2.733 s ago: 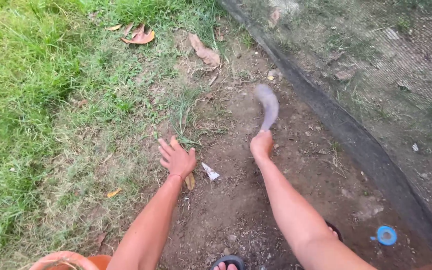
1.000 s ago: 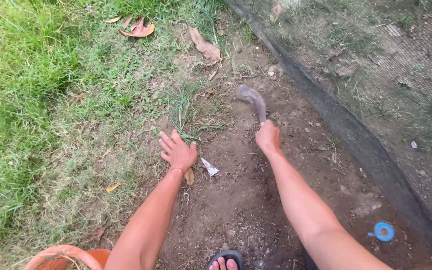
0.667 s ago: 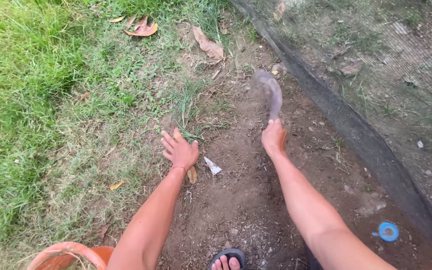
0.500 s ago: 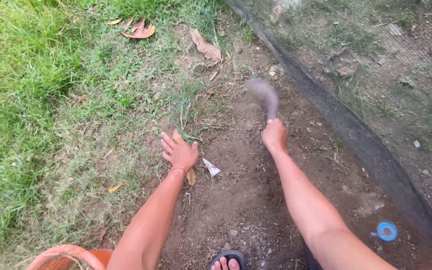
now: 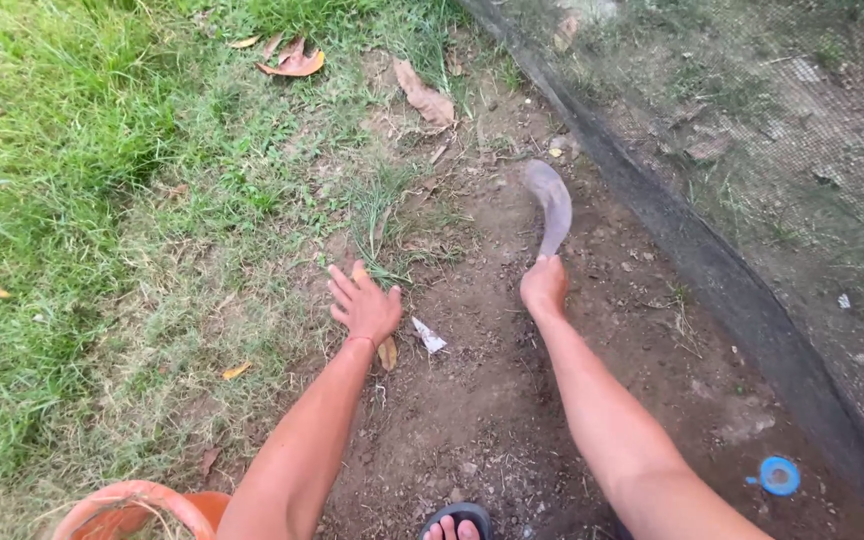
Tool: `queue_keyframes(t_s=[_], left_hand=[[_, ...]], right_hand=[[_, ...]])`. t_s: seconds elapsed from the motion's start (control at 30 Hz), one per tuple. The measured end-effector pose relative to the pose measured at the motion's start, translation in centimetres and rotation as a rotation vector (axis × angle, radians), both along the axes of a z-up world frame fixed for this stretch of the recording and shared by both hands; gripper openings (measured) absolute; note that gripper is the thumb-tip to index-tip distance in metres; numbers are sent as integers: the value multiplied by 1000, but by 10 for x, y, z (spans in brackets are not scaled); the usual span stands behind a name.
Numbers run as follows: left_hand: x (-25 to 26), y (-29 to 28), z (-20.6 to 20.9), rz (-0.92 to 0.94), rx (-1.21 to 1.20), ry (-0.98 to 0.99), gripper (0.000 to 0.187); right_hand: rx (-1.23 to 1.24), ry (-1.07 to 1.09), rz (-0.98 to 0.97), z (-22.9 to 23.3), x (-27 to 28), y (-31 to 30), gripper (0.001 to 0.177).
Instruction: Pulling weeds and cutting grass using a hand scythe and collecting them in a bucket.
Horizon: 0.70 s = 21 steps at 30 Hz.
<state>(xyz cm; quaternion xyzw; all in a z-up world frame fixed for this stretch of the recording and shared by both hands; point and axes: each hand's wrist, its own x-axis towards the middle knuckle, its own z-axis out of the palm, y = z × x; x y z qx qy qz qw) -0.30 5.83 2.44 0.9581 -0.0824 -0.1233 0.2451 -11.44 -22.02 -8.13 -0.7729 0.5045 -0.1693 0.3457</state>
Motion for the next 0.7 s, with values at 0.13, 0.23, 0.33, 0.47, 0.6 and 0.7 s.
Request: queue_keyframes(t_s=[0.13, 0.23, 0.33, 0.47, 0.6, 0.7], left_hand=[[6, -1, -9, -19, 1, -28, 95], [1, 2, -13, -19, 22, -9, 97], [3, -5, -16, -21, 21, -11, 96], [1, -9, -19, -26, -5, -22, 97], [7, -12, -30, -31, -6, -50, 98], [0, -14, -22, -38, -13, -38, 96]], right_hand=[[85, 74, 174, 11, -6, -7, 32], [23, -52, -24, 17, -10, 0, 33], [-10, 149, 169, 9, -8, -10, 33], [57, 49, 78, -34, 3, -29, 37], [-3, 9, 25, -12, 27, -46, 35], [283, -81, -51, 49, 50, -71, 33]])
